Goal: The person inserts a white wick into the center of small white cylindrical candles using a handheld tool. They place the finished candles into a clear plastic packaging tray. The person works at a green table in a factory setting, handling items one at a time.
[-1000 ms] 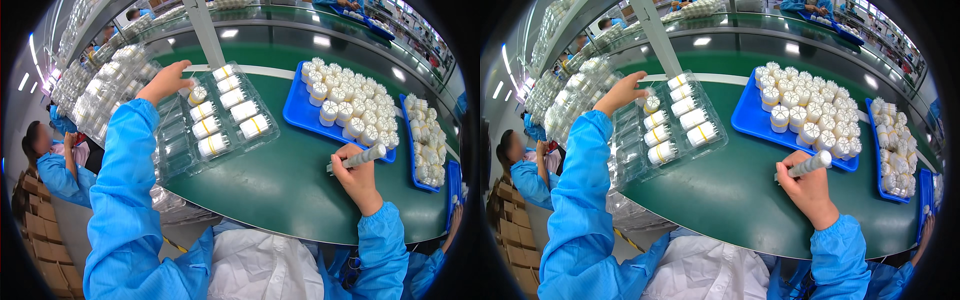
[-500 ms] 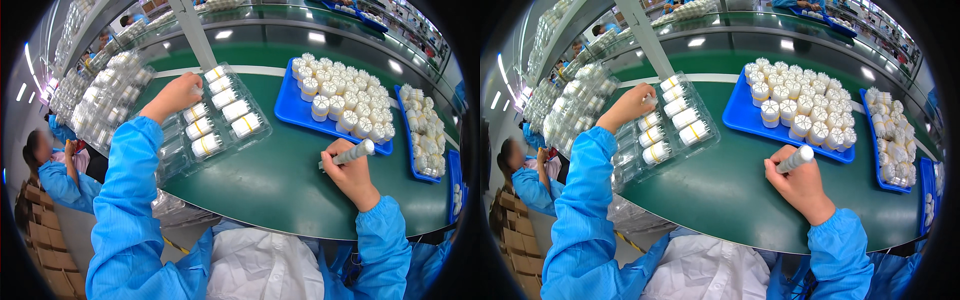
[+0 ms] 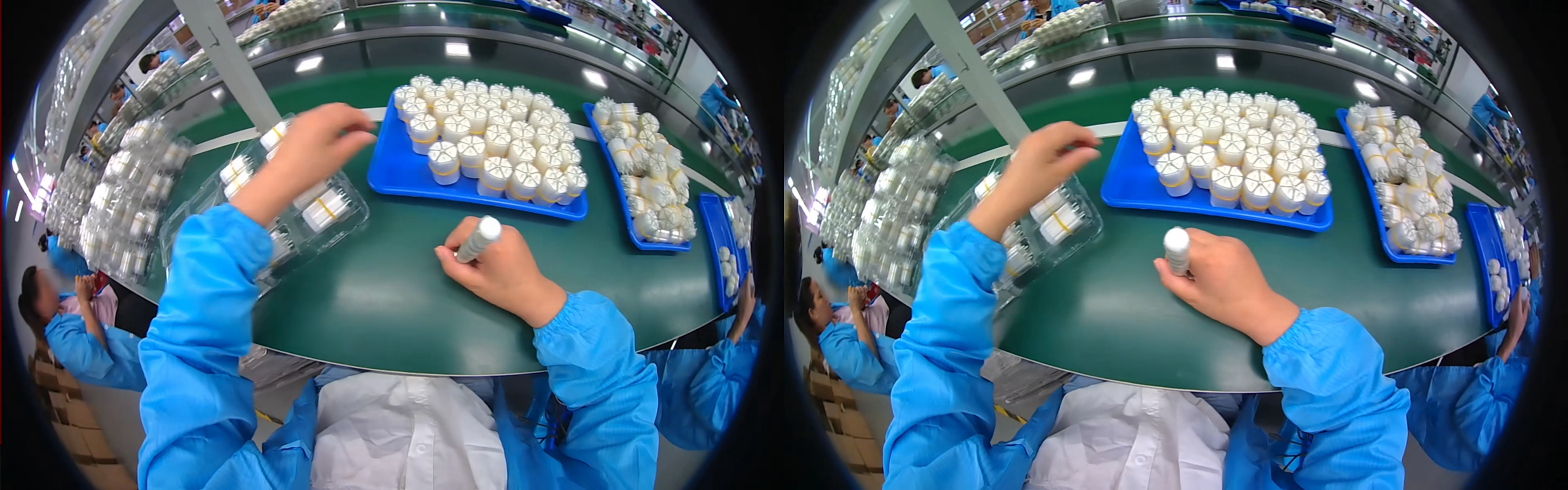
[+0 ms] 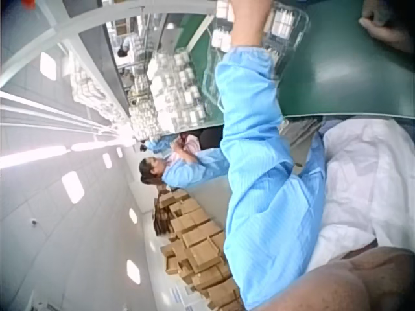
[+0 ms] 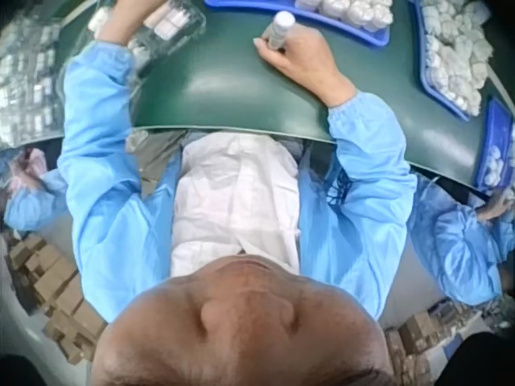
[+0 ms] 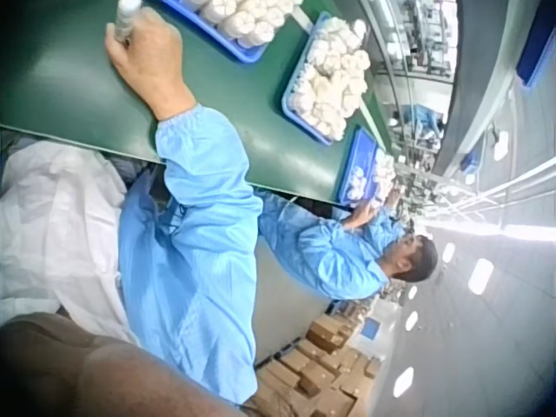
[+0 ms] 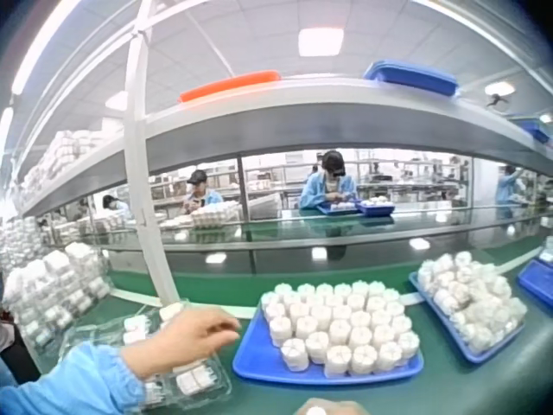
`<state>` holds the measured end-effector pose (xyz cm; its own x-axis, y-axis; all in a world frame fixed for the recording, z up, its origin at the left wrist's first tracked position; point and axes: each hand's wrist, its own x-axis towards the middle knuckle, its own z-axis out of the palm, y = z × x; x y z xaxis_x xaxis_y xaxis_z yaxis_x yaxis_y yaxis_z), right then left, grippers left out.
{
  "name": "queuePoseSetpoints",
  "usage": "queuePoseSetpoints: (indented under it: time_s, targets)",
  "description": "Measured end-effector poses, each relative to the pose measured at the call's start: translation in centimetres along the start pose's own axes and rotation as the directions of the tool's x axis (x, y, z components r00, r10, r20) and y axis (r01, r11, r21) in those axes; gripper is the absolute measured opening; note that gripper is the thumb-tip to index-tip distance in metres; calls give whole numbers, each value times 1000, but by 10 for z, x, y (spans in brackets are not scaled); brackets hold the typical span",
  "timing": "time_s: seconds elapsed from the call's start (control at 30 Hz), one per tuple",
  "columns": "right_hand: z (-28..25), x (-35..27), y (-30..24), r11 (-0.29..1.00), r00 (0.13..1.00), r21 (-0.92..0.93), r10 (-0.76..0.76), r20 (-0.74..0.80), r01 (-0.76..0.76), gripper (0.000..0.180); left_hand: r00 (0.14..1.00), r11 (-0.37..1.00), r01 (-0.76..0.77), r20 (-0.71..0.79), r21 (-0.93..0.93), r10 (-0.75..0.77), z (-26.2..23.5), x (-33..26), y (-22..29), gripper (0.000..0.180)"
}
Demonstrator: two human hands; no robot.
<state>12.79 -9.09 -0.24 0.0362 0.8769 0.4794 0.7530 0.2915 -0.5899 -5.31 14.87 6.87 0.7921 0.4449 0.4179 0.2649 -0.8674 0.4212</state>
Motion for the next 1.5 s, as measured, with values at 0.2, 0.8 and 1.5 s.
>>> queuePoseSetpoints:
  time_s: [0.2, 0.8, 1.5]
  targets:
    - [-3, 5, 4, 997, 996, -15, 79, 33, -79, 26, 990, 986, -135, -31, 102, 138, 89, 21, 47, 44]
    - [-18, 8, -8, 965, 970, 260, 81, -229, -19, 13, 995, 934, -88, 15, -347, 99, 78, -79, 85, 49]
    - [-14, 10, -16, 950, 965, 250, 225, -137, -186, 13, 992, 947, -124, -45, -295, 116, 93, -81, 86, 53]
